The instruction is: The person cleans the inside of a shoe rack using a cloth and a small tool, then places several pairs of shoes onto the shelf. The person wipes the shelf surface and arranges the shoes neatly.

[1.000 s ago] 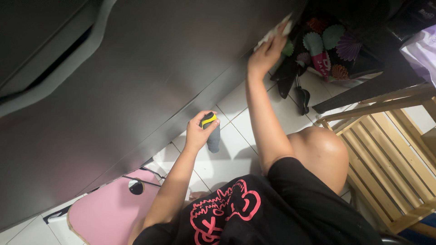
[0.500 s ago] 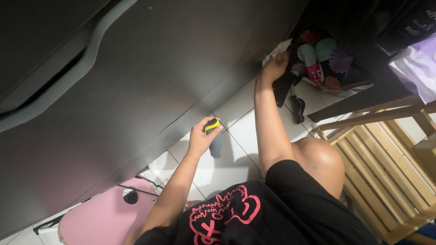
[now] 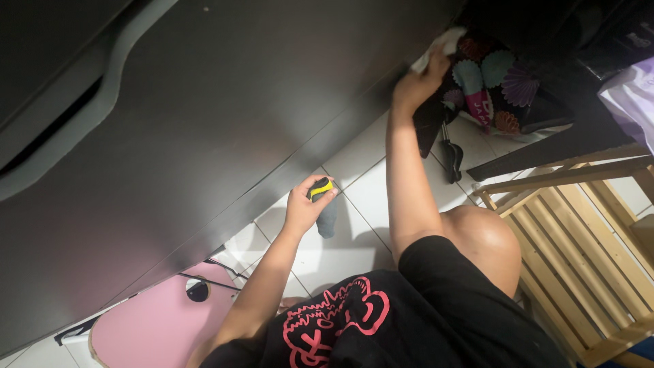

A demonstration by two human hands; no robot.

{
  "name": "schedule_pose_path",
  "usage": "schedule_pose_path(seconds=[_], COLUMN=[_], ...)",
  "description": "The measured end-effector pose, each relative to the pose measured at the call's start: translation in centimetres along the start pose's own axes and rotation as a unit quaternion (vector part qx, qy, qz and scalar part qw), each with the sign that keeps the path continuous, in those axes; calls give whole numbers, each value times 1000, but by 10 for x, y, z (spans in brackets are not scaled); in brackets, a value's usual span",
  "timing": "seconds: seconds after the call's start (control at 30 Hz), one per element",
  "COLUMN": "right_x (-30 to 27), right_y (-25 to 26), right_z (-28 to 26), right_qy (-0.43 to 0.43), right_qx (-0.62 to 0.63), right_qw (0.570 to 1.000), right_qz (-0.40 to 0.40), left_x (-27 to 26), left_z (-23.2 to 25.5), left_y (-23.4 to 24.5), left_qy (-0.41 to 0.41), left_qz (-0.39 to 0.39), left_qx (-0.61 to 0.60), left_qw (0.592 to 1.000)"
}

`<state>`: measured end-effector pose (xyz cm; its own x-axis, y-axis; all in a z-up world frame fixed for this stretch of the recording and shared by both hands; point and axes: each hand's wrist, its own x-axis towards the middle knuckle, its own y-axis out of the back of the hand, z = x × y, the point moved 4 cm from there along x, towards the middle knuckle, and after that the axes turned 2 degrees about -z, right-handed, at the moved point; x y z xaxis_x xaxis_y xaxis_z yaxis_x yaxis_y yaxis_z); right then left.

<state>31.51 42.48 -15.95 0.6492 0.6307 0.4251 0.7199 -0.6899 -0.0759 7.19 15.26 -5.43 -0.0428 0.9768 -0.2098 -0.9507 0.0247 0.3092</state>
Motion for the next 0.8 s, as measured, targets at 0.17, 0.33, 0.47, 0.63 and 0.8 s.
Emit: schedule_pose_path(seconds=[0.17,0.33,0.47,0.63,0.8], right_x=[-40,-78,-109,-83,-27], right_y=[2,6,1,-7,2], right_z=[93,131,148,134,43], right_qy=[-65,-135,-354,-375,-187], right_qx=[-31,-38,134,478,85], right_qw=[997,990,925,793,979], right_qz=[1,-4,-23,43,-18], left_x=[-2,1,2,4,3], left_z=[-6,-10,-12,-10,-11], left_y=[3,0,-1,4,3], left_qy=[9,-3,17,-15,11], left_qz=[6,15,12,23,17], left_qx=[6,-3,-7,-4,3], left_qw=[1000,1000,1000,1000,1000])
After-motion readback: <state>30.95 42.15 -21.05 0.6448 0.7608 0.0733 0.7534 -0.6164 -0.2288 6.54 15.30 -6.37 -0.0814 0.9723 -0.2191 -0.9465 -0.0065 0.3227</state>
